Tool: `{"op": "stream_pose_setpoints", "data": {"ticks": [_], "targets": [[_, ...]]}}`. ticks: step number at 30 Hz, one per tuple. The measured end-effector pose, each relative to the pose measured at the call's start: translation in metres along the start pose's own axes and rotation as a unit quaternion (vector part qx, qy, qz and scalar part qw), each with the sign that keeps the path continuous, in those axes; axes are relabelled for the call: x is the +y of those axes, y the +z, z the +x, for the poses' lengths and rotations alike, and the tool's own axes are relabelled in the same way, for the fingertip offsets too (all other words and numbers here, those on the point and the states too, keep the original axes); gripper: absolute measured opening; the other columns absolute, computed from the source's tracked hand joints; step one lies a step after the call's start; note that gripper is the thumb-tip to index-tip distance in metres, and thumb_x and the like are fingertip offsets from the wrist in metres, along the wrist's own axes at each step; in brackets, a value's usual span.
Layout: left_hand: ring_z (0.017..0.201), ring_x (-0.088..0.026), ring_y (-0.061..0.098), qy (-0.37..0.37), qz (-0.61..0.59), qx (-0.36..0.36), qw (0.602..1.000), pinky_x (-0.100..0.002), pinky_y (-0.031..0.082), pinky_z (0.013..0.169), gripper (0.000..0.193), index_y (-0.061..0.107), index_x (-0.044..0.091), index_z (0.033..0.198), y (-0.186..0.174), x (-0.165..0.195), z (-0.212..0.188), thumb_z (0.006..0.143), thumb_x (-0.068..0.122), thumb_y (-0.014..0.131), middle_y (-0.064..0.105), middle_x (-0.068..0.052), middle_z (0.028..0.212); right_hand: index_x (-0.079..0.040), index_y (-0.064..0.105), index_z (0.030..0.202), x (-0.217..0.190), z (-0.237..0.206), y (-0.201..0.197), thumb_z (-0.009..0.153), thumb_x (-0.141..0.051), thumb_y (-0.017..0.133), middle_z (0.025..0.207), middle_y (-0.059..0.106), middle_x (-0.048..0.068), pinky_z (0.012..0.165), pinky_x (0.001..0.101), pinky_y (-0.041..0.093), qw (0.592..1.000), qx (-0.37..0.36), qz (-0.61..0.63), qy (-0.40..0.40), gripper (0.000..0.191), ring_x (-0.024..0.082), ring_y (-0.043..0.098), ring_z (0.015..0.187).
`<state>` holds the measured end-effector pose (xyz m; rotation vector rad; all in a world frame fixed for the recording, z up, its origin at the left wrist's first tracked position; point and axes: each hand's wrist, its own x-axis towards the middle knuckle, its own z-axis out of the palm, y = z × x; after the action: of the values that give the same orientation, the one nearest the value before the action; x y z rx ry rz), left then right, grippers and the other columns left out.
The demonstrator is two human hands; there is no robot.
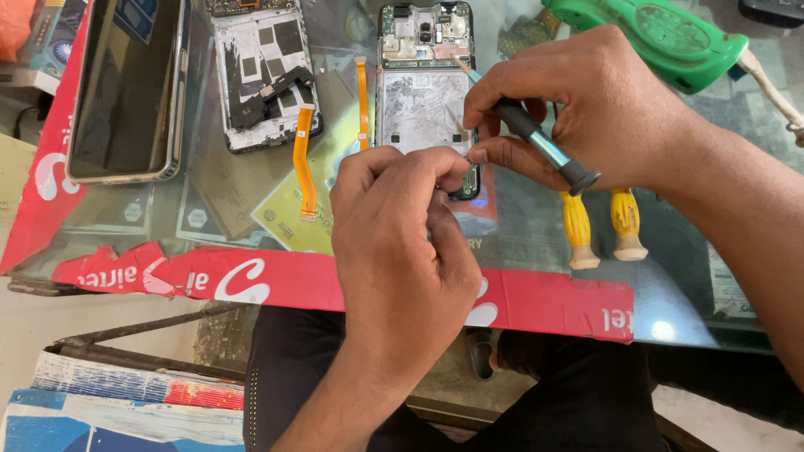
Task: The person uses a screwdriver to remove screws from the internal frame of a disassembled smartphone. They then use a green electric screwdriver to remove additional screws from the motherboard area. Finally, they use a small screwdriver to adjust components near the bottom of the phone.
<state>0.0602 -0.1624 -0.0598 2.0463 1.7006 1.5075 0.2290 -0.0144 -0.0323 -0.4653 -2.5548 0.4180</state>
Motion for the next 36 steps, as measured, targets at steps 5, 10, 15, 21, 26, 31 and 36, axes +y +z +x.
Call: {"op": "stream_pose_setpoints", "data": {"ticks": [5, 10, 15, 21, 26, 31, 36], "targets": [[0.101, -0.025, 0.059, 0.003, 0.018, -0.004, 1.0, -0.038, 0.043, 0.096, 0.033, 0.064, 0.007, 0.109, 0.0012, 0.0009, -0.0011, 0.083, -0.013, 0.058, 0.071, -0.002, 0.093, -0.004, 0.073, 0.103, 0.0007, 0.0003, -0.0003, 0.085, -0.015, 0.089, 0.09, 0.074, 0.008, 0.067, 0.0305, 0.057, 1.0, -0.001, -0.006, -0.01, 0.027, 0.016, 0.073, 0.077], [0.103, -0.028, 0.06, 0.007, 0.052, -0.006, 0.999, -0.042, 0.042, 0.097, 0.03, 0.064, 0.006, 0.105, 0.0027, 0.0039, -0.0012, 0.08, -0.01, 0.061, 0.07, -0.003, 0.089, -0.004, 0.073, 0.102, 0.0012, -0.0002, -0.0001, 0.084, -0.015, 0.089, 0.089, 0.074, 0.008, 0.067, 0.0309, 0.057, 1.0, -0.003, -0.01, -0.006, 0.027, 0.016, 0.073, 0.076], [0.103, -0.028, 0.06, 0.008, 0.074, -0.004, 0.997, -0.041, 0.043, 0.098, 0.024, 0.064, 0.007, 0.101, 0.0048, 0.0035, -0.0007, 0.083, -0.009, 0.062, 0.069, -0.004, 0.088, -0.004, 0.073, 0.103, 0.0018, 0.0001, 0.0, 0.084, -0.015, 0.089, 0.09, 0.074, 0.008, 0.067, 0.0309, 0.057, 1.0, -0.002, -0.008, -0.011, 0.027, 0.016, 0.073, 0.077], [0.098, -0.027, 0.06, -0.002, 0.02, 0.007, 1.0, -0.038, 0.047, 0.09, 0.025, 0.063, 0.006, 0.103, 0.0017, -0.0001, -0.0019, 0.084, -0.009, 0.062, 0.067, -0.004, 0.092, -0.004, 0.073, 0.102, 0.0001, 0.0001, -0.0002, 0.083, -0.014, 0.09, 0.09, 0.074, 0.008, 0.067, 0.0306, 0.056, 1.0, -0.001, 0.001, -0.003, 0.027, 0.016, 0.072, 0.077], [0.107, -0.031, 0.06, -0.009, 0.023, 0.011, 1.0, -0.043, 0.047, 0.096, 0.028, 0.059, 0.004, 0.11, 0.0022, 0.001, -0.0013, 0.086, -0.005, 0.068, 0.066, -0.008, 0.102, -0.004, 0.073, 0.102, -0.0008, 0.0007, -0.0006, 0.083, -0.015, 0.09, 0.09, 0.074, 0.008, 0.066, 0.0309, 0.056, 1.0, -0.001, -0.003, -0.003, 0.027, 0.017, 0.072, 0.076], [0.109, -0.034, 0.06, -0.015, 0.037, -0.009, 0.999, -0.045, 0.047, 0.095, 0.032, 0.06, 0.003, 0.112, 0.0024, 0.0021, 0.0022, 0.083, -0.003, 0.072, 0.067, -0.009, 0.103, -0.004, 0.073, 0.102, -0.0005, 0.001, -0.0003, 0.084, -0.014, 0.09, 0.089, 0.074, 0.008, 0.066, 0.0312, 0.056, 1.0, -0.001, -0.001, -0.008, 0.027, 0.017, 0.072, 0.077], [0.109, -0.034, 0.06, -0.015, 0.033, -0.012, 0.999, -0.046, 0.047, 0.096, 0.029, 0.061, 0.003, 0.112, 0.0033, 0.0005, 0.0013, 0.086, -0.006, 0.069, 0.068, -0.009, 0.106, -0.003, 0.073, 0.103, -0.0003, 0.0001, -0.0002, 0.084, -0.014, 0.089, 0.089, 0.074, 0.008, 0.066, 0.0309, 0.056, 1.0, -0.001, 0.007, -0.006, 0.027, 0.016, 0.072, 0.076]]}}
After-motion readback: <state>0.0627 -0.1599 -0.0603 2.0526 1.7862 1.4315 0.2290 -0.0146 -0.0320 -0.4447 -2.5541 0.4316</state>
